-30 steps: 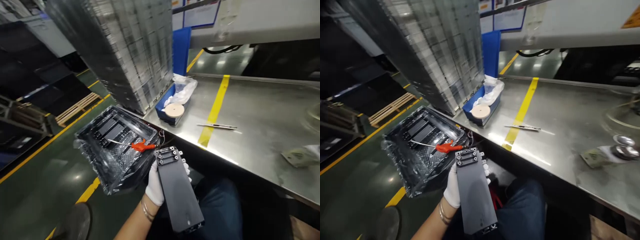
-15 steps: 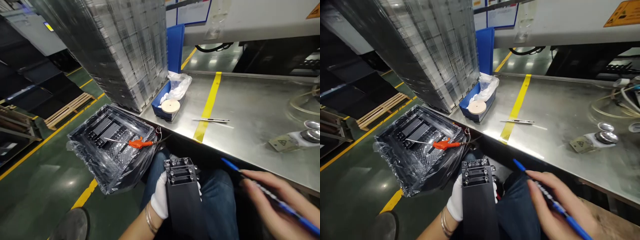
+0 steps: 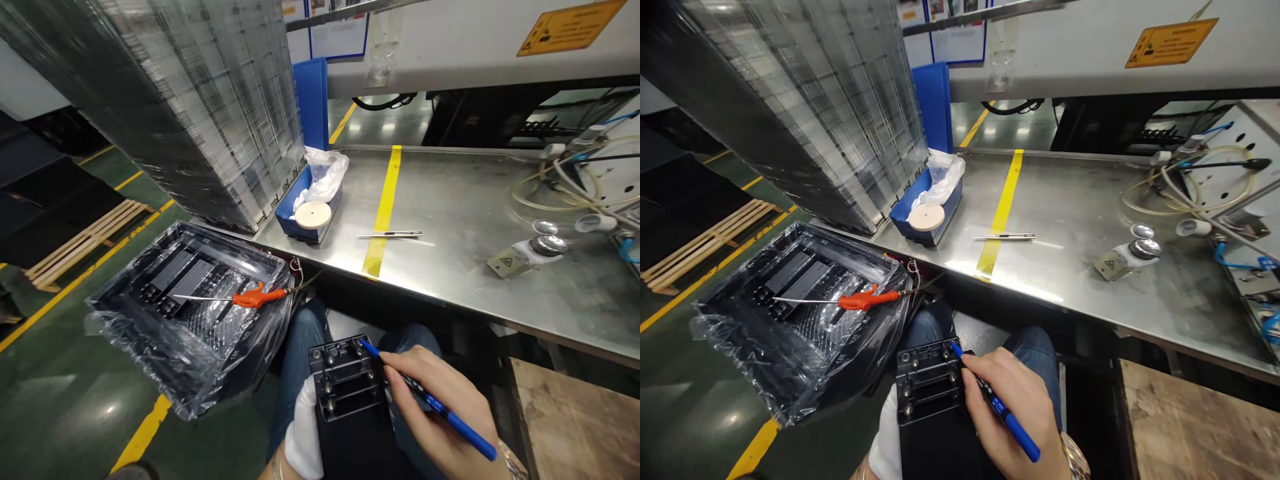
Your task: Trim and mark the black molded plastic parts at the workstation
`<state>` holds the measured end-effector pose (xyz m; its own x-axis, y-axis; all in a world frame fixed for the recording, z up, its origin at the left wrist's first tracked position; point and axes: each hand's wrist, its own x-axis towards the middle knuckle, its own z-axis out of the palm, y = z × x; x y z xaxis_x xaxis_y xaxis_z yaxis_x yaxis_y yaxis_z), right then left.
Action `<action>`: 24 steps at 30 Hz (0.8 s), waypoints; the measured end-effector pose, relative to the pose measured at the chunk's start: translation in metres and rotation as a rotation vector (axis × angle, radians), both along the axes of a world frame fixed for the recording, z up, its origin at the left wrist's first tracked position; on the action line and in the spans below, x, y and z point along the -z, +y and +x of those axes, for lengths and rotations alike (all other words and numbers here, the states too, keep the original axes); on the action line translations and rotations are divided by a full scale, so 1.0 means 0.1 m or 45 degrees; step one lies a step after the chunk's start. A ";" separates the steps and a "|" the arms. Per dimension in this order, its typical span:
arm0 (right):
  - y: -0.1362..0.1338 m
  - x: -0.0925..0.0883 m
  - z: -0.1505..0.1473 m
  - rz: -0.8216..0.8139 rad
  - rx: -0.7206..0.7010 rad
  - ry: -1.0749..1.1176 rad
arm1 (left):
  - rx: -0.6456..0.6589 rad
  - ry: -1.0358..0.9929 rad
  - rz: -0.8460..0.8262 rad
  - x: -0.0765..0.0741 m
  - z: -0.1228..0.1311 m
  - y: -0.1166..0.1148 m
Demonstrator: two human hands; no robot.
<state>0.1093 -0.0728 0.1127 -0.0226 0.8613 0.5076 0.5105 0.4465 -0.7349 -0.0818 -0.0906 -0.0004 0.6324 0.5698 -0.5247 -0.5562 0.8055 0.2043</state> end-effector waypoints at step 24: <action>0.00 -0.10 -0.02 -0.036 -0.115 -0.068 | -0.031 -0.215 0.029 -0.28 0.25 0.16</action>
<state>0.1073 -0.0731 0.1226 -0.1275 0.8685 0.4790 0.5080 0.4719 -0.7206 -0.0563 -0.0750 0.0280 0.6963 0.5968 -0.3988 -0.6036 0.7875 0.1247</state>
